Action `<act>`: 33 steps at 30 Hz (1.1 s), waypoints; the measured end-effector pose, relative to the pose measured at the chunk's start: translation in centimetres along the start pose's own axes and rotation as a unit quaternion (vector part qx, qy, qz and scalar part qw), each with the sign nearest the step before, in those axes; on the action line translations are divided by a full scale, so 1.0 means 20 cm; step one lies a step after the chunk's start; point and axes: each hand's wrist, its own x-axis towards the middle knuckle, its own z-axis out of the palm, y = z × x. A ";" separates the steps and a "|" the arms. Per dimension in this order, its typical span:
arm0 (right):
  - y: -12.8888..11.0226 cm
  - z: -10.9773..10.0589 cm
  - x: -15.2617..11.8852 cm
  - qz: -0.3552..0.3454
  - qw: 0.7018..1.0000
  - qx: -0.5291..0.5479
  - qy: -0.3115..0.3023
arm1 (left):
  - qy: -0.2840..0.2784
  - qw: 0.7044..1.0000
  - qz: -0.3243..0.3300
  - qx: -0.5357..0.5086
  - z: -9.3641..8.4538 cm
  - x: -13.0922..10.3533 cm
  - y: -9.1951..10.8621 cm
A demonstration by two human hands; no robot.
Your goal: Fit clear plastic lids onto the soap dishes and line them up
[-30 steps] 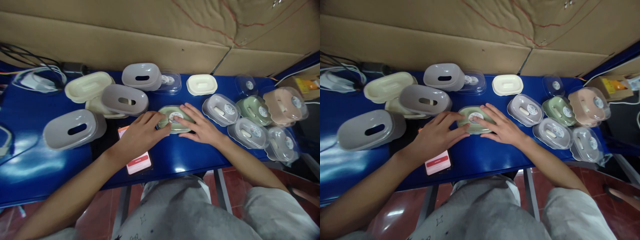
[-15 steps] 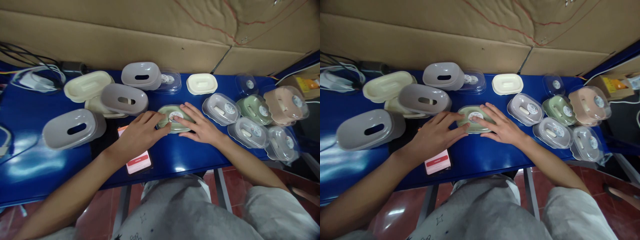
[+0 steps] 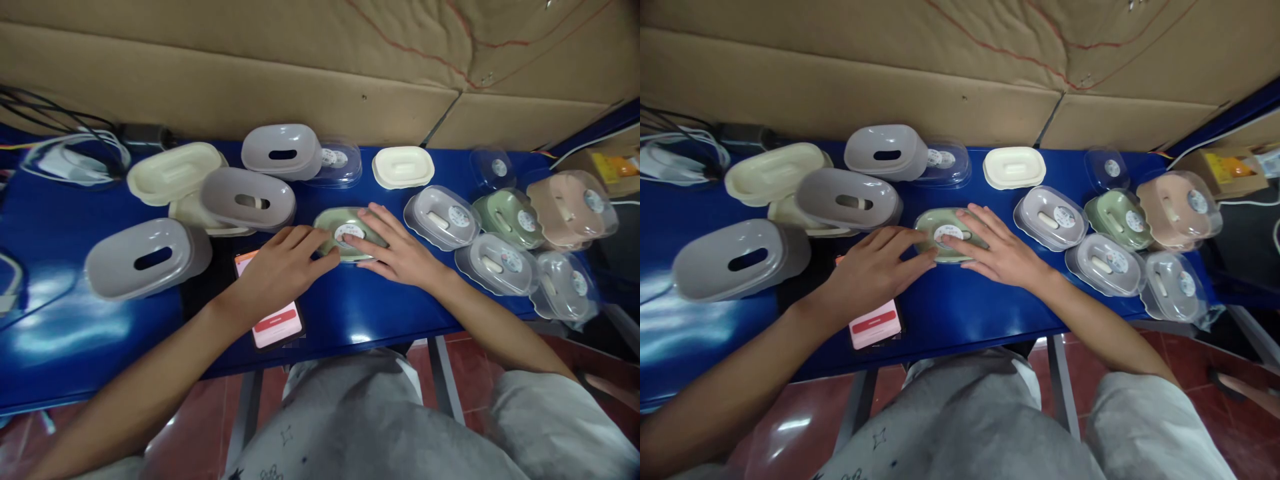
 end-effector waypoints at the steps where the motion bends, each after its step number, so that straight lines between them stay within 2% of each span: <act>1: 0.01 0.00 0.00 0.005 1.000 0.008 0.001 | 0.008 1.000 -0.003 0.001 0.00 0.00 0.00; 7: 0.06 0.01 0.00 0.032 0.997 0.056 0.033 | 0.043 0.998 -0.040 -0.011 0.02 0.01 -0.01; 12: 0.05 -0.01 0.00 0.033 0.998 0.054 0.018 | 0.033 0.998 -0.053 -0.030 0.02 0.00 -0.01; 22: 0.03 -0.02 0.01 0.019 0.999 0.040 0.018 | 0.053 0.998 -0.027 -0.002 0.02 0.01 0.00; 33: 0.03 -0.02 0.00 0.044 0.998 0.039 0.000 | 0.038 0.998 -0.039 -0.028 0.02 0.00 -0.01</act>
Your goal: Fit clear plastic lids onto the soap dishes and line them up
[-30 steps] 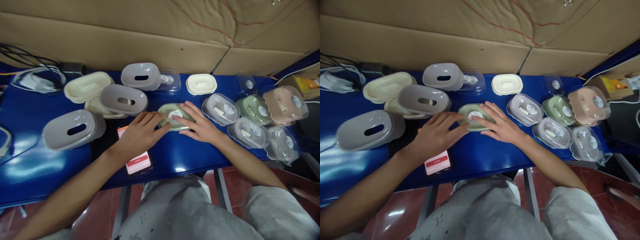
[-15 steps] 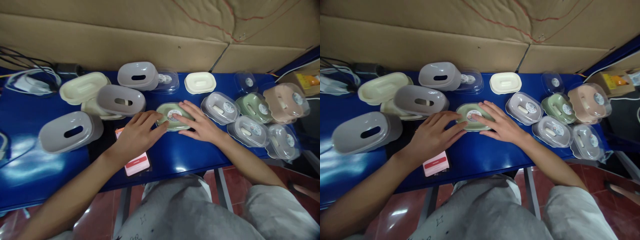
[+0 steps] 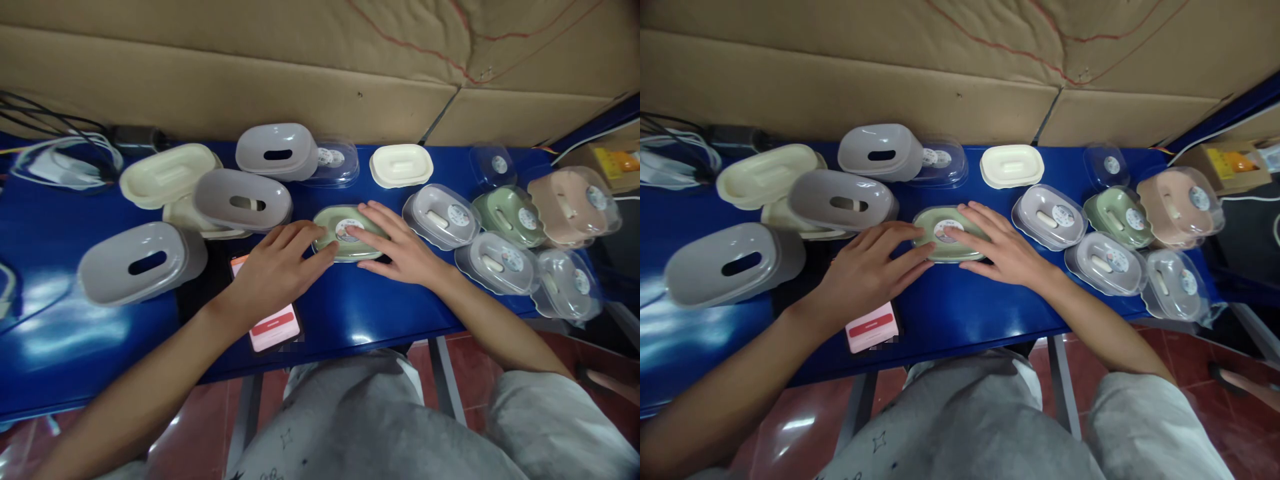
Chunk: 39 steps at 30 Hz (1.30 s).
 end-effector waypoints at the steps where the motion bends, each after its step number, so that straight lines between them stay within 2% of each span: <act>1: 0.00 0.00 0.00 -0.003 1.000 -0.001 0.002 | 0.002 1.000 0.003 0.002 0.00 0.00 0.00; 5: -0.01 -0.01 0.00 -0.007 1.000 -0.012 -0.005 | 0.011 1.000 0.013 0.020 0.00 0.01 0.00; 8: -0.04 -0.06 0.01 0.008 1.000 -0.021 -0.013 | 0.013 0.999 0.012 0.029 0.00 0.01 0.00; 13: -0.04 -0.27 0.02 0.064 0.991 -0.086 0.080 | -0.001 0.999 0.000 0.050 -0.02 0.01 -0.01; 15: 0.01 -0.38 0.03 0.116 0.980 -0.121 0.109 | -0.004 0.998 -0.009 0.059 -0.02 0.01 -0.01; 17: 0.07 -0.47 0.04 0.157 0.971 -0.141 0.112 | 0.001 0.998 -0.015 0.067 -0.03 0.01 -0.01; 20: 0.19 -0.59 0.08 0.178 0.971 -0.143 0.071 | 0.001 0.997 -0.018 0.075 -0.03 0.01 -0.01; 23: 0.30 -0.64 0.14 0.212 0.966 -0.144 -0.018 | -0.002 0.997 -0.017 0.075 -0.03 0.01 -0.01; 26: 0.37 -0.60 0.24 0.228 0.958 -0.150 -0.083 | 0.000 0.997 -0.019 0.071 -0.02 0.01 -0.01; 30: 0.38 -0.48 0.41 0.183 0.966 -0.122 -0.132 | 0.001 0.998 -0.021 0.066 -0.02 0.00 -0.01; 34: 0.33 -0.34 0.56 0.119 0.981 -0.095 -0.123 | -0.001 0.998 -0.020 0.066 -0.01 0.00 -0.01; 39: 0.29 -0.22 0.67 0.078 0.985 -0.099 -0.122 | 0.000 0.998 -0.018 0.067 -0.02 0.00 -0.01</act>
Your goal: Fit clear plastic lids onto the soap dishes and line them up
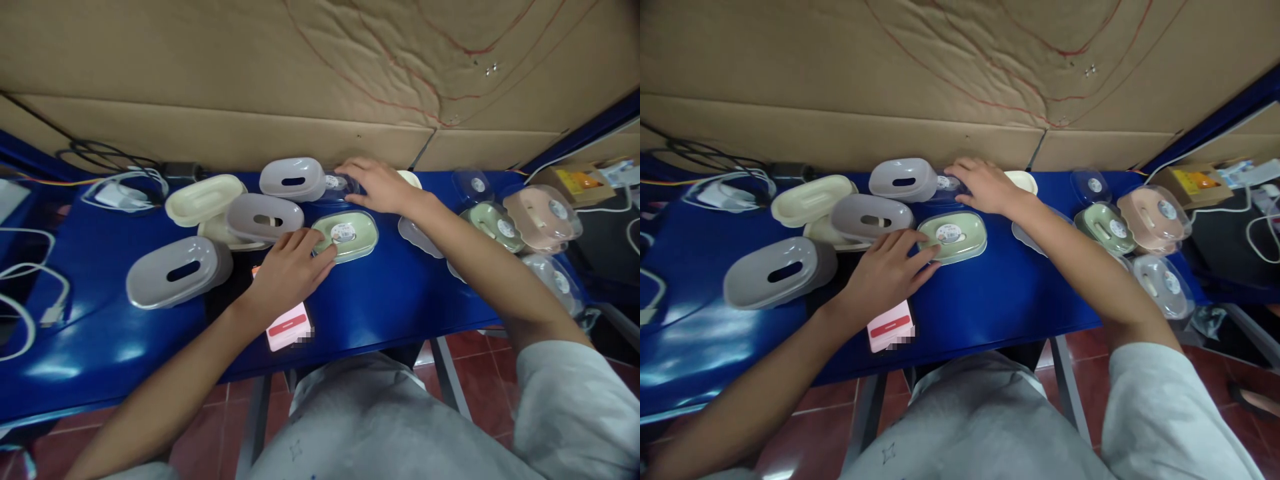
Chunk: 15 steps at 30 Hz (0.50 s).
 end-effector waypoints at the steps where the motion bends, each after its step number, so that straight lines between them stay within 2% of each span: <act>1: -0.01 0.01 0.02 -0.008 1.000 -0.003 0.007 | 0.001 1.000 -0.001 0.000 0.00 0.00 0.00; 6: -0.07 0.07 0.13 -0.081 0.996 -0.013 0.046 | 0.008 1.000 -0.002 0.000 0.00 0.00 0.00; 10: -0.11 0.11 0.23 -0.135 0.989 -0.020 0.046 | 0.002 1.000 0.000 0.004 0.00 0.00 0.00; 13: -0.13 0.09 0.25 -0.134 0.990 -0.016 0.042 | 0.005 1.000 0.002 0.005 -0.01 0.00 0.00; 15: -0.14 0.05 0.21 -0.116 0.991 -0.004 0.065 | 0.007 1.000 0.002 0.007 -0.01 0.00 0.00</act>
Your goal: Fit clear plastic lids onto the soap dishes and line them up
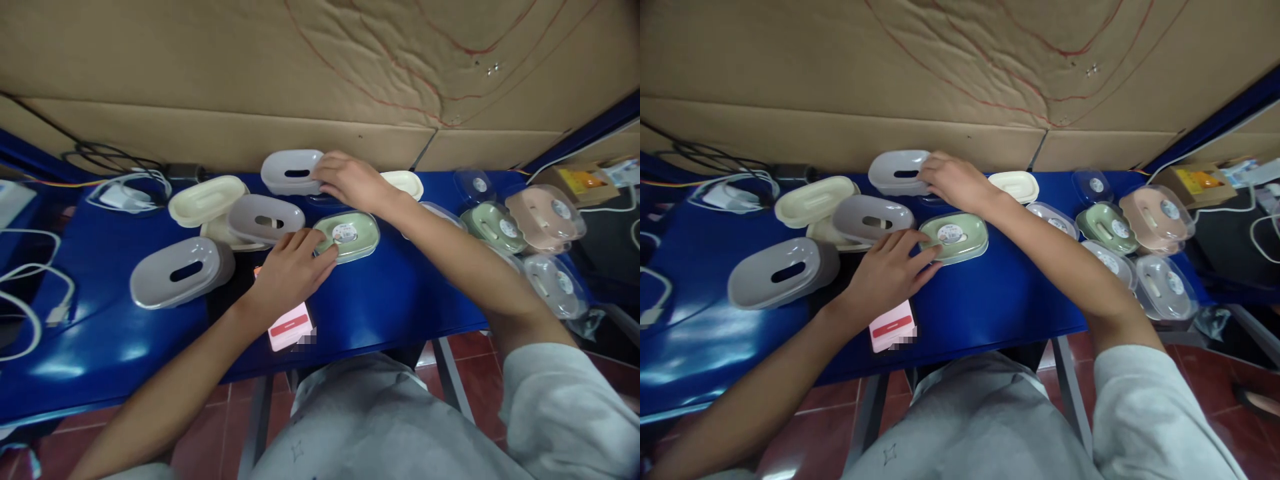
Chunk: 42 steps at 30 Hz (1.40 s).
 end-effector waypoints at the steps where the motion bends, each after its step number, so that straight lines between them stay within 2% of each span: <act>1: -0.01 -0.03 -0.04 0.010 1.000 0.004 0.021 | 0.000 1.000 -0.003 0.003 0.00 0.00 0.00; 3: -0.05 -0.11 -0.14 0.025 0.997 0.013 0.069 | -0.002 1.000 -0.027 0.009 0.01 0.00 0.00; 6: -0.14 -0.22 -0.35 0.048 0.990 0.018 0.131 | 0.013 0.995 -0.102 0.002 0.02 0.00 0.01; 9: -0.25 -0.29 -0.57 0.057 0.985 0.019 0.162 | 0.103 0.983 -0.151 -0.034 0.02 0.00 0.01; 11: -0.32 -0.31 -0.70 0.043 0.986 0.025 0.158 | 0.155 0.978 -0.130 -0.053 0.00 0.00 0.00; 12: -0.36 -0.31 -0.75 0.040 0.988 0.030 0.146 | 0.163 0.979 -0.106 -0.058 0.00 0.00 0.00; 16: -0.47 -0.31 -0.87 0.084 0.992 0.059 0.074 | 0.132 0.988 -0.019 -0.080 -0.01 -0.01 0.01; 20: -0.44 -0.32 -0.85 0.124 0.989 0.068 0.053 | 0.146 0.982 -0.016 -0.114 0.01 -0.01 0.01; 23: -0.31 -0.33 -0.78 0.163 0.983 0.034 0.079 | 0.152 0.981 -0.053 -0.108 0.01 0.00 0.00; 25: -0.20 -0.33 -0.71 0.207 0.976 -0.006 0.071 | 0.149 0.981 -0.072 -0.102 0.01 0.00 -0.01; 27: -0.10 -0.31 -0.64 0.253 0.966 -0.057 0.002 | 0.151 0.980 -0.084 -0.097 0.01 0.00 -0.02; 30: -0.03 -0.24 -0.53 0.298 0.935 -0.131 -0.140 | 0.160 0.979 -0.095 -0.088 0.02 0.00 -0.03; 32: -0.02 -0.18 -0.48 0.309 0.919 -0.170 -0.177 | 0.163 0.977 -0.104 -0.086 0.02 0.00 -0.03; 37: 0.01 -0.06 -0.43 0.303 0.922 -0.212 -0.114 | 0.151 0.977 -0.124 -0.086 0.02 0.00 -0.03; 42: 0.07 -0.05 -0.40 0.302 0.929 -0.185 -0.108 | 0.156 0.978 -0.114 -0.082 0.02 0.00 -0.03</act>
